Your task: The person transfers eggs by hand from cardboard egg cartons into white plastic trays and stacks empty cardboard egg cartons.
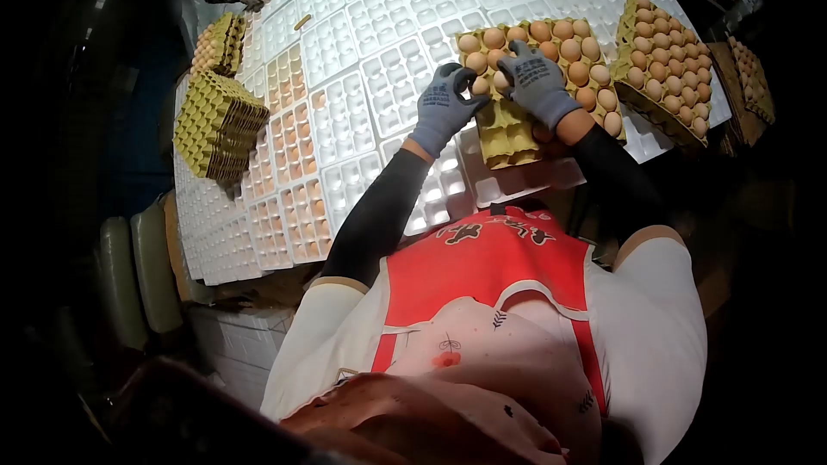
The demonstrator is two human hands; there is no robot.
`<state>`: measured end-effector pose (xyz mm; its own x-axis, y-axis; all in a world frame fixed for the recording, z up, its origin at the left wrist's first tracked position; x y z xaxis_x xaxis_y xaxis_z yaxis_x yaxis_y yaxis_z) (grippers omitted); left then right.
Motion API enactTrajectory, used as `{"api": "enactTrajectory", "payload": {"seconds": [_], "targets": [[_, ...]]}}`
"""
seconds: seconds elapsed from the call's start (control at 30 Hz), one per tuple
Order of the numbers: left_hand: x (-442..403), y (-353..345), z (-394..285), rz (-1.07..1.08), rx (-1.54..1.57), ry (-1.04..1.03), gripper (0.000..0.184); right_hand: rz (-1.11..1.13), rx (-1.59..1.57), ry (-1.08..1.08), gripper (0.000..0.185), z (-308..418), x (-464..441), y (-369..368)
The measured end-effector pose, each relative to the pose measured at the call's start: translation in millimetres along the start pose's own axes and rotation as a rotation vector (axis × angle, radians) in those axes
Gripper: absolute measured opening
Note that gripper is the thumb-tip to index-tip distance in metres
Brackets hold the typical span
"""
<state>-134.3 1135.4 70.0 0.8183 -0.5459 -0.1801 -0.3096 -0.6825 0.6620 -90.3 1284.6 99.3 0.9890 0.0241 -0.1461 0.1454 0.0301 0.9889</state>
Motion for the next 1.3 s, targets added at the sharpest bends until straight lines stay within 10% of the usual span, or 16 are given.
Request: {"api": "enactTrajectory", "payload": {"seconds": [0.07,0.17,0.27,0.4,0.6,0.77,0.9,1.03,1.17,1.3], "targets": [[34.8,25.7,20.2,-0.22,0.352,-0.104,0.044,-0.228,-0.45,-0.01,0.041,-8.7,15.0,15.5],[115.1,29.8,99.6,-0.083,0.673,0.426,0.039,-0.067,-1.274,-0.191,0.048,25.6,37.9,6.3],[167.9,52.8,161.7,-0.161,0.232,0.404,0.046,0.221,-0.97,0.128,0.049,116.3,47.7,-21.0],[124.7,87.8,168.3,-0.262,-0.119,0.323,0.045,0.22,-0.426,-0.039,0.049,161.8,-3.6,-108.6],[66.1,67.5,204.2,0.235,-0.472,0.526,0.044,0.546,-0.069,-0.189,0.055,170.4,-71.1,-151.0],[30.9,74.2,208.4,-0.026,-0.292,0.152,0.038,-0.021,-0.44,-0.218,0.049,153.9,-120.6,-154.2],[10.2,60.3,229.2,0.156,-0.334,0.264,0.038,0.316,-0.029,-0.246,0.052,155.3,-97.4,-169.4],[-10.9,77.1,194.5,-0.243,-0.042,-0.063,0.037,-0.031,-0.674,-0.165,0.047,165.1,-21.2,-122.8],[-24.1,28.3,213.9,-0.064,-0.393,-0.072,0.058,-0.131,-0.764,-0.141,0.039,133.4,59.8,-23.5],[-29.0,36.7,147.5,-0.238,-0.032,-0.152,0.063,-0.275,-0.53,-0.376,0.038,20.2,124.4,32.1]]}}
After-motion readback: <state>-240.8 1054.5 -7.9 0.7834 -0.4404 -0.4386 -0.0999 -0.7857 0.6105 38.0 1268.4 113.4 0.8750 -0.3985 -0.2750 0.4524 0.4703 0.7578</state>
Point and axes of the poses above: each hand's wrist, its own x-axis away from the middle knuckle, its own y-axis out of the back of the hand, z = x × y, the point moved 8 cm from there along -x, towards the middle knuckle, and after that the axes turned 10 degrees about x, right-handed, at the moved point
